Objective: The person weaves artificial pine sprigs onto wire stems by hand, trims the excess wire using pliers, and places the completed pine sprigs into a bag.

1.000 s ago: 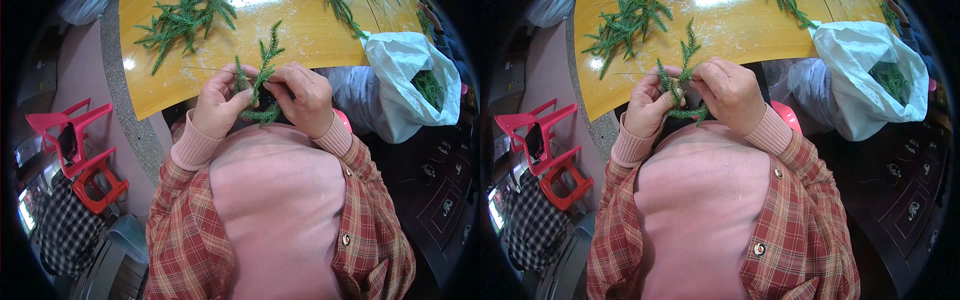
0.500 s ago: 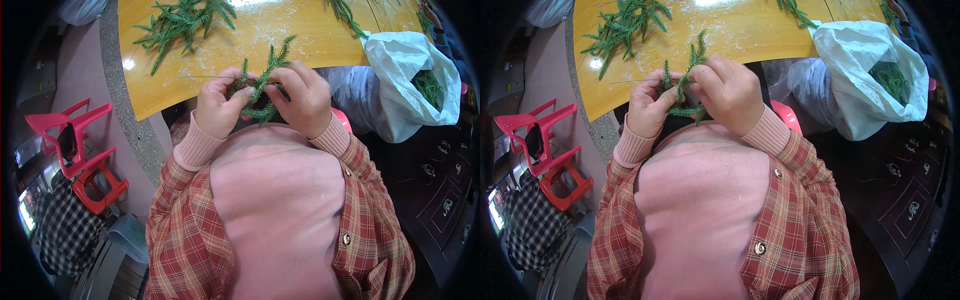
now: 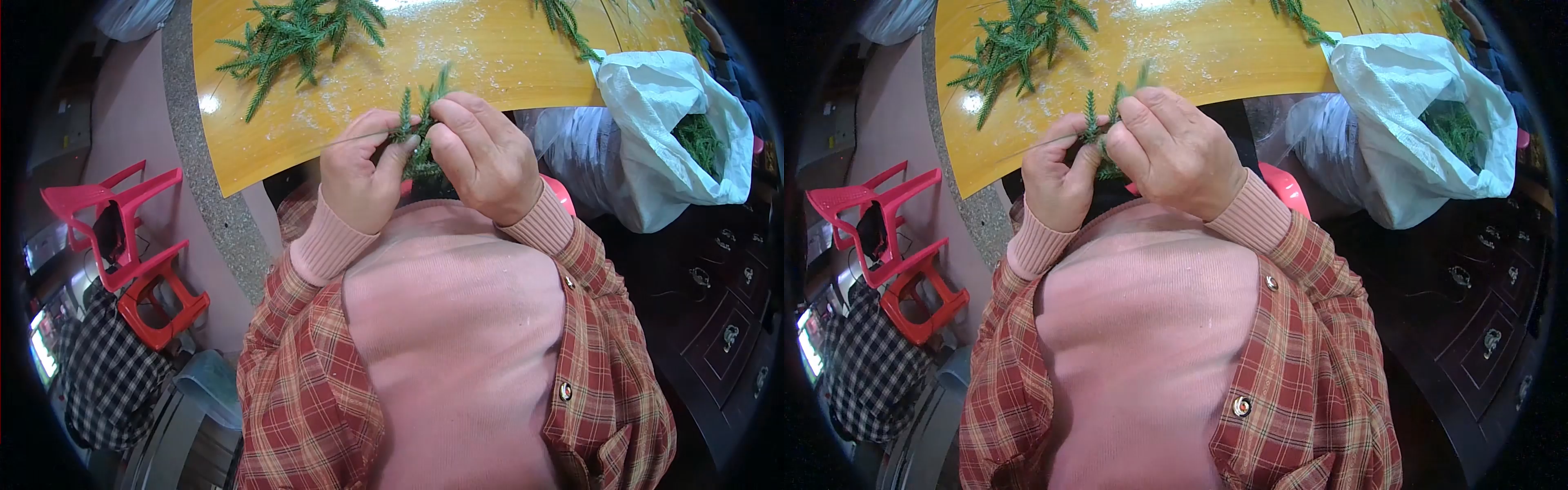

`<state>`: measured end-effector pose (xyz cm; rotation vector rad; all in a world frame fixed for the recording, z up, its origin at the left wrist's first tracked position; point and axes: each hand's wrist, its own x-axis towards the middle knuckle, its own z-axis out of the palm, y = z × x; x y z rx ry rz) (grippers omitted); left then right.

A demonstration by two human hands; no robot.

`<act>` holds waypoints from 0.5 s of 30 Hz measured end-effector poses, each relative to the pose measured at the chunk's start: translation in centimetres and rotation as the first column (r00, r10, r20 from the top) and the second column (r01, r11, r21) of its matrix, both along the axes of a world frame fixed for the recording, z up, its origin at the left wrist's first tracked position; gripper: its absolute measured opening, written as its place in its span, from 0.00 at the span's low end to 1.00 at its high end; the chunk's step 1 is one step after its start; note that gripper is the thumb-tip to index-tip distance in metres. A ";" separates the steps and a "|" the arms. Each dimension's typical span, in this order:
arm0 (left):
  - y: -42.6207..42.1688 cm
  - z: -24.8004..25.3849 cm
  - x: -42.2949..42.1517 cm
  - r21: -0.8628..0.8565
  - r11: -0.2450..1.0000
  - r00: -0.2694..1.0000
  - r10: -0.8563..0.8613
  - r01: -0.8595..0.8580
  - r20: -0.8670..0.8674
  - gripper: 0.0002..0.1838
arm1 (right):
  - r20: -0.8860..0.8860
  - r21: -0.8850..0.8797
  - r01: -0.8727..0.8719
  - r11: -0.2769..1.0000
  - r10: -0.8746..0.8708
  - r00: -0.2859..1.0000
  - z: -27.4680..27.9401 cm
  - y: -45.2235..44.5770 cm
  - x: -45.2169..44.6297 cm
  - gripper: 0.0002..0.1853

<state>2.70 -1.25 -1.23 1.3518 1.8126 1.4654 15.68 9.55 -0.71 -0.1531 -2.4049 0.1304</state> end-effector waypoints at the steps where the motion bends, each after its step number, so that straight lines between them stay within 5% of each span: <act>1: 0.0 0.2 -0.2 0.014 1.000 0.994 -0.007 0.009 -0.111 0.10 | 0.027 -0.056 -0.008 0.998 0.010 1.000 0.1 -0.1 0.1 0.09; 5: 0.0 -0.6 -1.3 0.088 0.994 0.961 -0.044 0.071 -0.272 0.12 | 0.099 -0.416 -0.058 0.907 0.109 0.989 0.4 0.4 0.5 0.11; 7: 0.1 -0.5 -2.1 0.134 0.980 0.940 -0.095 0.145 -0.327 0.12 | 0.062 -0.765 -0.069 0.640 0.181 0.982 1.0 0.2 1.0 0.12; 9: 0.0 -0.6 -2.7 0.180 0.966 0.966 -0.144 0.183 -0.213 0.10 | -0.081 -0.969 -0.133 0.210 0.238 0.968 1.1 0.0 1.0 0.13; 11: 0.0 -0.6 -2.7 0.221 0.957 0.980 -0.165 0.187 -0.115 0.09 | -0.310 -0.922 -0.242 -0.302 0.203 0.929 0.7 -0.3 0.9 0.14; 12: 0.0 -0.5 -2.4 0.234 0.957 0.984 -0.160 0.173 -0.072 0.08 | -0.447 -0.730 -0.280 -0.623 0.126 0.885 0.0 -0.4 0.9 0.13; 15: 0.3 -1.1 -2.3 0.278 0.949 0.988 -0.139 0.150 -0.061 0.05 | -0.405 -0.716 -0.272 -0.643 0.065 0.912 -0.2 -0.6 1.0 0.14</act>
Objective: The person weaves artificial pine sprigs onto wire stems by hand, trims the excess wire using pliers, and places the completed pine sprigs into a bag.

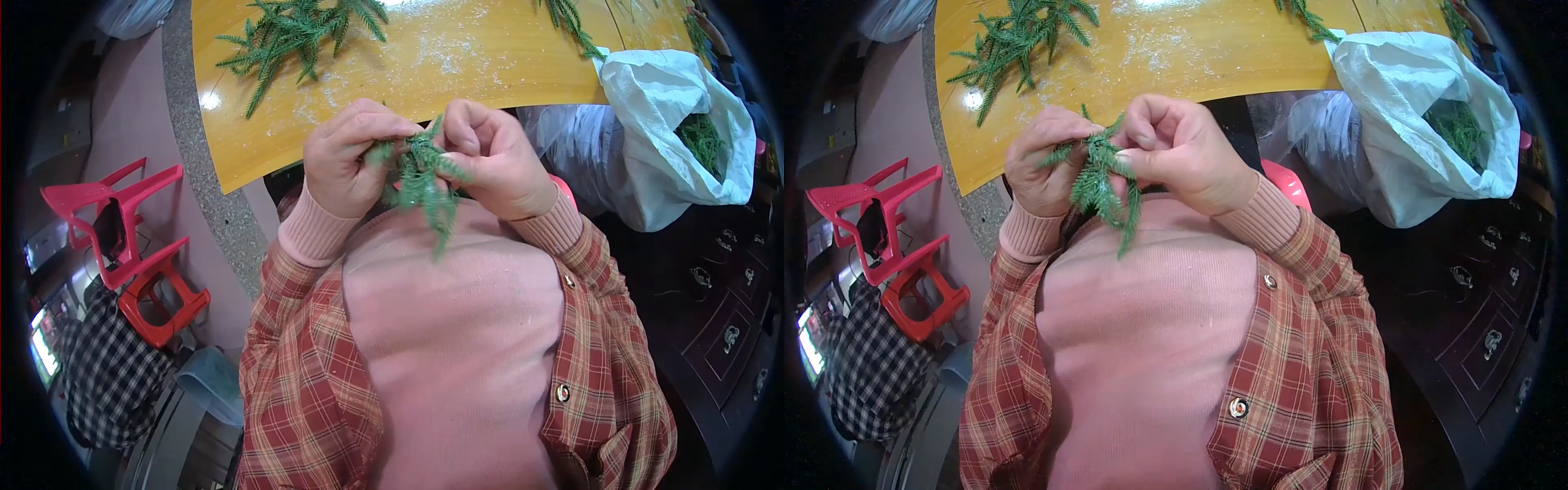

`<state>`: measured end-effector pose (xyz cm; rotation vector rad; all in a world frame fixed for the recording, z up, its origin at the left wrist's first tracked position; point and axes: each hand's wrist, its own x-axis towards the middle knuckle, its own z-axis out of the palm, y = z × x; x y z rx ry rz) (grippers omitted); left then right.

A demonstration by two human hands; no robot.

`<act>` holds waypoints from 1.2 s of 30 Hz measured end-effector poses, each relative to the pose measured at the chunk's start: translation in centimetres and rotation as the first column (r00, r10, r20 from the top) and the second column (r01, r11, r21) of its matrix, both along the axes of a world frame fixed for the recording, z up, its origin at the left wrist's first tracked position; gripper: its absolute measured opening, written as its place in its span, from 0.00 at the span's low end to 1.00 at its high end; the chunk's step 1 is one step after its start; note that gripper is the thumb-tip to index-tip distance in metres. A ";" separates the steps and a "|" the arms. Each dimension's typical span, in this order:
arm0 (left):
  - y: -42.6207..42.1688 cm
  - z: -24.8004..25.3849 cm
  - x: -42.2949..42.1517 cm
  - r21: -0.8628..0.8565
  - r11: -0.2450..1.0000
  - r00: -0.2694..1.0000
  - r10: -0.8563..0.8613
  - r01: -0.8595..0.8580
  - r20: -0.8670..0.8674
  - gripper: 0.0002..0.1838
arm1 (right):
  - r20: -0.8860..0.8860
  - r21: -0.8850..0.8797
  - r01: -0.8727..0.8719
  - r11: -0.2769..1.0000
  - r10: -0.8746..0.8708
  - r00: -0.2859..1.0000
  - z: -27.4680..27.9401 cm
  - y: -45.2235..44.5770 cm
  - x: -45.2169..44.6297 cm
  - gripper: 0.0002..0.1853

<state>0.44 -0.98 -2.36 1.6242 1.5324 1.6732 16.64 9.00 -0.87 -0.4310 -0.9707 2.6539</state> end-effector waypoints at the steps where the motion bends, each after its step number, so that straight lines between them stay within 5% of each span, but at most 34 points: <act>1: 0.1 -0.2 0.0 0.019 1.000 1.000 0.004 -0.004 -0.013 0.04 | 0.076 0.283 0.074 0.956 -0.099 0.992 0.9 -0.1 0.0 0.12; 3: 0.2 -0.1 0.1 -0.028 1.000 0.999 0.003 -0.004 -0.041 0.03 | 0.016 0.758 0.174 0.628 -0.285 0.958 0.6 0.0 0.1 0.11; 5: -0.1 0.1 0.4 -0.095 0.995 1.000 -0.014 0.011 -0.023 0.03 | -0.106 0.950 0.207 0.234 -0.382 0.918 0.5 0.2 0.1 0.14; 7: -0.4 0.7 0.5 -0.174 0.984 0.999 -0.041 0.046 0.032 0.05 | -0.116 0.980 0.167 0.107 -0.371 0.921 1.2 0.6 0.2 0.14; 10: -0.9 1.1 1.0 -0.284 0.944 0.938 -0.064 0.168 0.341 0.07 | -0.187 0.981 0.162 -0.103 -0.306 0.933 2.0 1.1 0.2 0.13; 13: -0.8 1.7 1.7 -0.315 0.903 0.715 0.014 0.291 0.699 0.10 | -0.271 0.917 0.185 -0.353 -0.214 0.938 1.6 1.5 0.4 0.12; 15: -0.7 0.8 1.5 -0.326 0.895 0.728 0.004 0.303 0.686 0.11 | -0.298 0.825 0.200 -0.528 -0.106 0.949 1.2 2.1 0.6 0.13; 18: -0.9 0.7 1.5 -0.378 0.865 0.750 0.003 0.329 0.661 0.13 | -0.286 0.807 0.209 -0.553 -0.055 0.957 1.4 2.0 0.9 0.14; 22: -1.0 2.0 1.8 -0.375 0.897 0.892 -0.045 0.235 0.450 0.10 | -0.275 0.905 0.215 -0.367 -0.120 0.954 1.2 1.8 1.0 0.11; 25: -0.3 1.5 0.9 -0.064 0.995 0.989 -0.088 0.081 -0.116 0.06 | -0.231 0.972 0.232 -0.024 -0.230 0.945 1.2 1.1 0.6 0.07; 27: -0.1 2.1 0.8 0.052 0.998 0.951 -0.027 0.045 -0.308 0.06 | 0.074 0.837 0.084 0.540 -0.264 0.962 1.3 0.1 0.8 0.08; 28: 0.0 2.4 0.8 0.111 0.993 0.918 0.012 0.035 -0.396 0.07 | 0.221 0.643 0.021 0.765 -0.211 0.952 1.4 -0.2 0.8 0.09; 29: 0.0 2.5 0.9 0.149 0.988 0.890 0.023 0.051 -0.456 0.08 | 0.184 0.320 0.003 0.948 -0.065 0.981 1.4 -0.2 0.5 0.10; 32: -0.1 2.6 1.4 0.228 0.974 0.781 0.138 0.006 -0.609 0.08 | 0.130 -0.204 -0.136 0.970 0.164 0.978 1.0 0.0 0.3 0.11; 36: 0.1 1.7 1.2 0.183 0.980 0.860 0.161 -0.080 -0.484 0.07 | 0.295 0.253 -0.004 0.968 -0.073 0.953 1.2 -0.1 -0.1 0.11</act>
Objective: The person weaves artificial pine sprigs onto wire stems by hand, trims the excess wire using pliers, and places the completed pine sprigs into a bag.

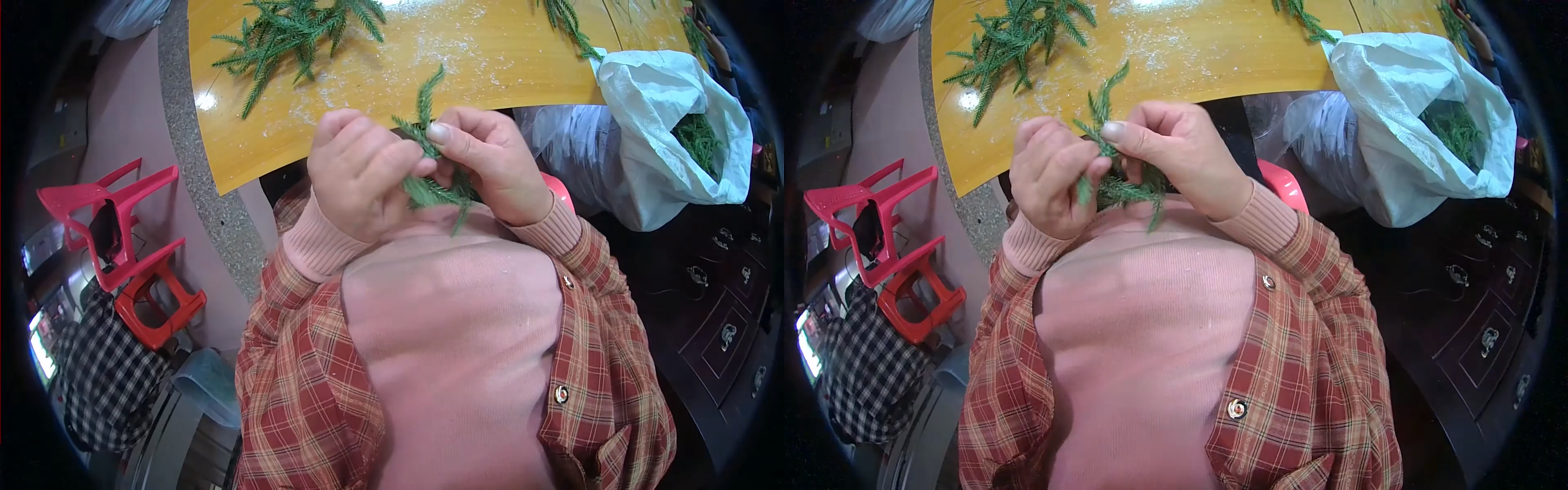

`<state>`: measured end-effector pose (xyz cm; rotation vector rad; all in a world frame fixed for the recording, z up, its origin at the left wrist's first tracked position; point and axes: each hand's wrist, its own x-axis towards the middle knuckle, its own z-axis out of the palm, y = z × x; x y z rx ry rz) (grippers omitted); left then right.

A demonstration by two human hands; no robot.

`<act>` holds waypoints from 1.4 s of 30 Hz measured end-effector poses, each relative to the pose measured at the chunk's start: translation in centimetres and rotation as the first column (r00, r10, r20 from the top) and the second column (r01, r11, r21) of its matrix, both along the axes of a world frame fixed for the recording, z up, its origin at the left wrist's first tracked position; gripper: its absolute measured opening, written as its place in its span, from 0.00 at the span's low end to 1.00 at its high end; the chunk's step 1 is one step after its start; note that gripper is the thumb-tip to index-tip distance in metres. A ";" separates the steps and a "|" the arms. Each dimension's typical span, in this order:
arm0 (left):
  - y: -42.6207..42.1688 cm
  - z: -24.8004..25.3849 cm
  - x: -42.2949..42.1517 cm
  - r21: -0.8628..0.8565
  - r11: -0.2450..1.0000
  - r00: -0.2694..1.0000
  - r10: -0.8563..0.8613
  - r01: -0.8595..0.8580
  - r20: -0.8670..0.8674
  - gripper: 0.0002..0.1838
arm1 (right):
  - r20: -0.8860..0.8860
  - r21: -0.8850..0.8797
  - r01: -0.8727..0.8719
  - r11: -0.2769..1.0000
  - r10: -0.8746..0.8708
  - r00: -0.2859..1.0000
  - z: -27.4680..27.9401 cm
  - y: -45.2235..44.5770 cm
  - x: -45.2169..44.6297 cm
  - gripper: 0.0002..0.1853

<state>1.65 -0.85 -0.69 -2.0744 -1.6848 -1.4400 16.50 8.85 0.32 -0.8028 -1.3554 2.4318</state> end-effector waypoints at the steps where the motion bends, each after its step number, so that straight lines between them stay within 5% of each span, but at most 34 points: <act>1: -0.2 0.1 -0.2 -0.073 0.997 0.999 0.014 -0.010 0.050 0.06 | 0.047 0.193 0.034 0.981 -0.044 0.998 0.0 0.2 -0.1 0.10; 4: -0.6 -0.2 0.0 -0.189 0.982 0.952 0.074 -0.018 0.296 0.09 | -0.120 0.770 0.261 0.583 -0.269 0.956 -0.7 0.0 -0.4 0.10; 8: -1.4 -0.6 0.2 -0.336 0.942 0.865 0.152 0.020 0.478 0.10 | -0.160 0.986 0.163 0.019 -0.105 0.981 0.9 1.3 0.1 0.18; 16: -0.9 -0.2 0.3 -0.297 0.955 0.916 0.123 -0.005 0.381 0.09 | -0.135 0.937 0.119 -0.328 -0.027 0.990 0.8 1.2 -0.8 0.18; 27: -0.6 0.0 0.2 -0.254 0.967 0.938 0.066 0.024 0.340 0.07 | -0.104 0.817 0.054 -0.574 -0.054 0.993 0.4 1.1 -0.6 0.18; 31: -0.3 -0.7 0.1 -0.179 0.984 0.974 0.056 -0.016 0.220 0.04 | 0.030 0.887 -0.036 -0.459 -0.021 0.999 0.5 1.1 -0.5 0.14; 34: -0.2 -0.9 -0.4 -0.132 0.990 0.995 0.055 -0.044 0.081 0.03 | 0.205 0.946 -0.190 -0.263 0.029 0.978 1.7 1.2 -0.1 0.11; 37: -0.1 -0.6 -0.9 -0.100 0.994 0.999 0.040 -0.040 -0.003 0.03 | 0.175 0.983 -0.169 -0.068 0.105 0.979 1.5 1.3 0.0 0.10; 40: 0.0 -1.1 -1.5 -0.081 0.996 0.999 -0.020 0.023 0.037 0.03 | 0.163 0.955 -0.209 0.212 0.217 0.962 0.6 1.7 0.4 0.09; 42: 0.2 -1.3 -1.5 -0.078 0.993 0.985 -0.079 0.091 0.150 0.04 | 0.021 0.588 -0.301 0.751 0.358 0.933 -0.3 1.5 0.8 0.08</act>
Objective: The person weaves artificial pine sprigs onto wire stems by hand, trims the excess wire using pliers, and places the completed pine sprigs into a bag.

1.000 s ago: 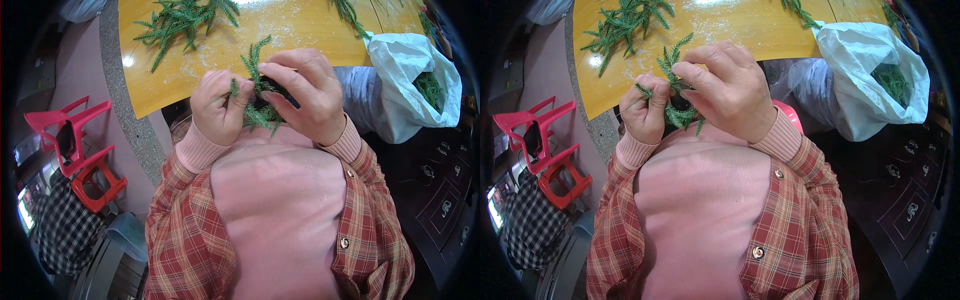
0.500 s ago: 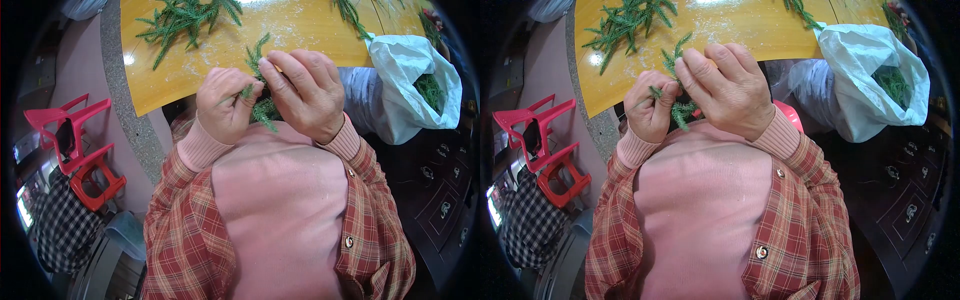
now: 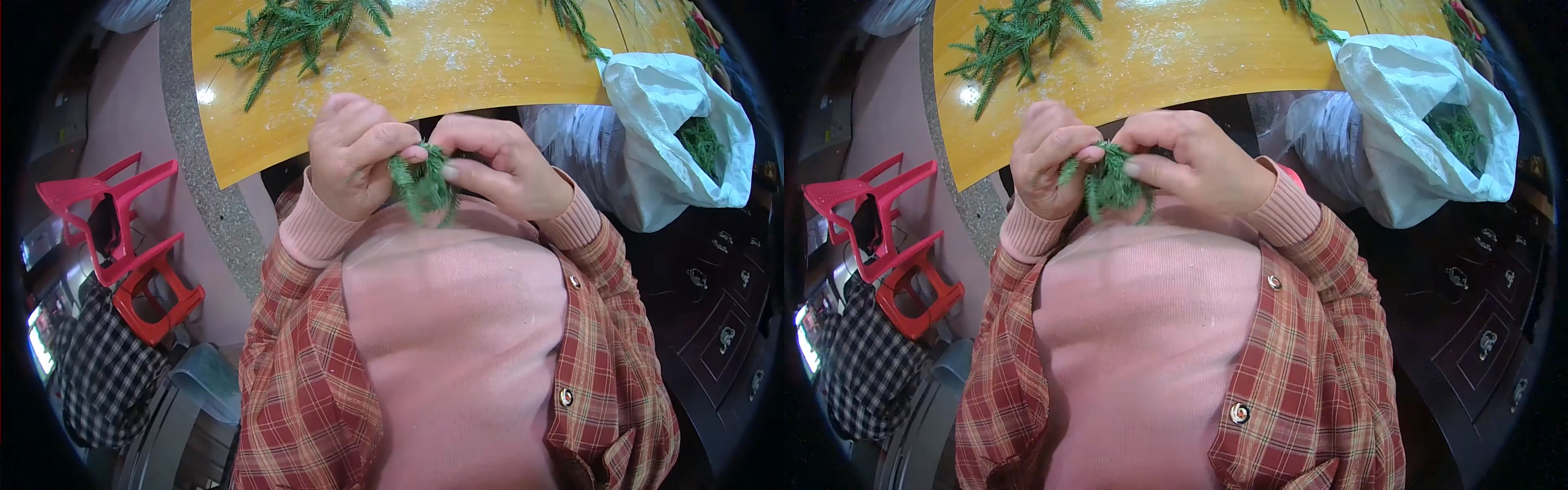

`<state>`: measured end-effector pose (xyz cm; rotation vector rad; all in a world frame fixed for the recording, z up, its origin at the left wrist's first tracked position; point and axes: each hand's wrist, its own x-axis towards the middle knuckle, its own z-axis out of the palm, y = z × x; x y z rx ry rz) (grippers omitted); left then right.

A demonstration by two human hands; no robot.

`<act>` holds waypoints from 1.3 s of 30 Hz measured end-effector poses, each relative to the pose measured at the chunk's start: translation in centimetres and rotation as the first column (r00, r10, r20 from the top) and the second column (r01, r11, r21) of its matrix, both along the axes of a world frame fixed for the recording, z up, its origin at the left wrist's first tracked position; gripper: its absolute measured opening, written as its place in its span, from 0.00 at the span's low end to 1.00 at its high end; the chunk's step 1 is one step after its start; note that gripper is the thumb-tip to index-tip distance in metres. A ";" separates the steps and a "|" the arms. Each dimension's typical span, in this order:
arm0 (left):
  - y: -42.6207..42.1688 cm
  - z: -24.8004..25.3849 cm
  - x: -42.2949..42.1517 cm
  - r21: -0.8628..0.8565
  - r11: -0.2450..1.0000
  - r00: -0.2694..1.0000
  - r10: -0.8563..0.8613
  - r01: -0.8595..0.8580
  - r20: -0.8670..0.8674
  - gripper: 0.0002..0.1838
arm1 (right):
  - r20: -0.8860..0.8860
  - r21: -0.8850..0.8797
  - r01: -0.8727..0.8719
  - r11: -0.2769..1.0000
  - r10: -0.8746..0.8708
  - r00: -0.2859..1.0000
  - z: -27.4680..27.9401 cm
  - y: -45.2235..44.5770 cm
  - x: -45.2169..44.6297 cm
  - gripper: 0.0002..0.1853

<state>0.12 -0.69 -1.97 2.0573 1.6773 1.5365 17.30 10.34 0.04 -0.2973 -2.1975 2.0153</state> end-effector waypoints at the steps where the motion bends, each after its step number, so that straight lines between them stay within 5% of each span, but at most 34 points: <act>1: 0.1 0.0 0.2 -0.007 0.999 0.996 -0.032 0.033 0.087 0.04 | 0.026 -0.342 -0.033 0.939 0.044 0.999 -0.4 -0.2 0.1 0.08; 4: -0.1 -0.2 0.3 -0.075 0.993 0.958 -0.063 0.088 0.280 0.07 | 0.026 -0.691 0.030 0.722 -0.016 1.000 -0.7 -1.5 0.2 0.11; 5: -0.2 -0.5 0.4 -0.104 0.989 0.941 -0.063 0.103 0.332 0.08 | 0.117 -0.660 0.115 0.742 -0.050 0.992 -0.4 -1.4 -0.1 0.08; 6: -0.4 -0.7 0.4 -0.163 0.981 0.932 -0.039 0.104 0.360 0.09 | 0.076 -0.261 0.122 0.957 -0.106 0.991 -0.1 -1.1 -0.2 0.08; 7: -0.7 -1.0 0.5 -0.221 0.969 0.921 -0.016 0.111 0.389 0.10 | 0.016 0.192 0.137 0.972 -0.143 0.990 0.2 -0.6 -0.3 0.07; 8: -0.8 -1.1 0.7 -0.277 0.953 0.909 0.005 0.122 0.416 0.12 | -0.051 0.606 0.151 0.781 -0.152 0.987 0.3 -0.3 -0.3 0.07; 11: -0.9 0.2 0.9 -0.413 0.877 0.812 0.047 0.246 0.582 0.14 | -0.122 0.578 0.244 0.779 -0.213 0.969 0.6 -0.5 -0.2 0.06; 15: -0.6 1.3 1.3 -0.471 0.839 0.869 -0.005 0.273 0.496 0.12 | -0.105 0.650 0.191 0.736 -0.162 0.981 1.7 0.2 -0.2 0.06; 18: -0.4 1.5 1.3 -0.483 0.812 0.802 0.031 0.328 0.596 0.12 | -0.067 0.688 0.189 0.700 -0.198 0.978 1.8 0.3 -0.3 0.06; 21: -0.9 1.0 1.0 -0.453 0.771 0.597 0.120 0.446 0.793 0.13 | -0.125 0.681 0.286 0.674 -0.278 0.952 2.3 0.1 -0.3 0.07; 27: -0.9 1.1 1.8 -0.356 0.769 0.218 0.281 0.531 0.934 0.16 | -0.389 0.833 0.408 0.375 -0.127 0.912 1.1 0.4 -0.8 0.09; 31: -0.8 0.9 2.1 -0.329 0.798 0.236 0.240 0.504 0.942 0.17 | -0.502 0.860 0.495 0.124 0.032 0.864 0.4 0.9 -0.6 0.15; 39: -1.0 1.5 2.5 -0.457 0.741 0.328 0.328 0.492 0.886 0.17 | -0.414 0.909 0.417 -0.001 0.119 0.902 0.7 0.8 -0.2 0.15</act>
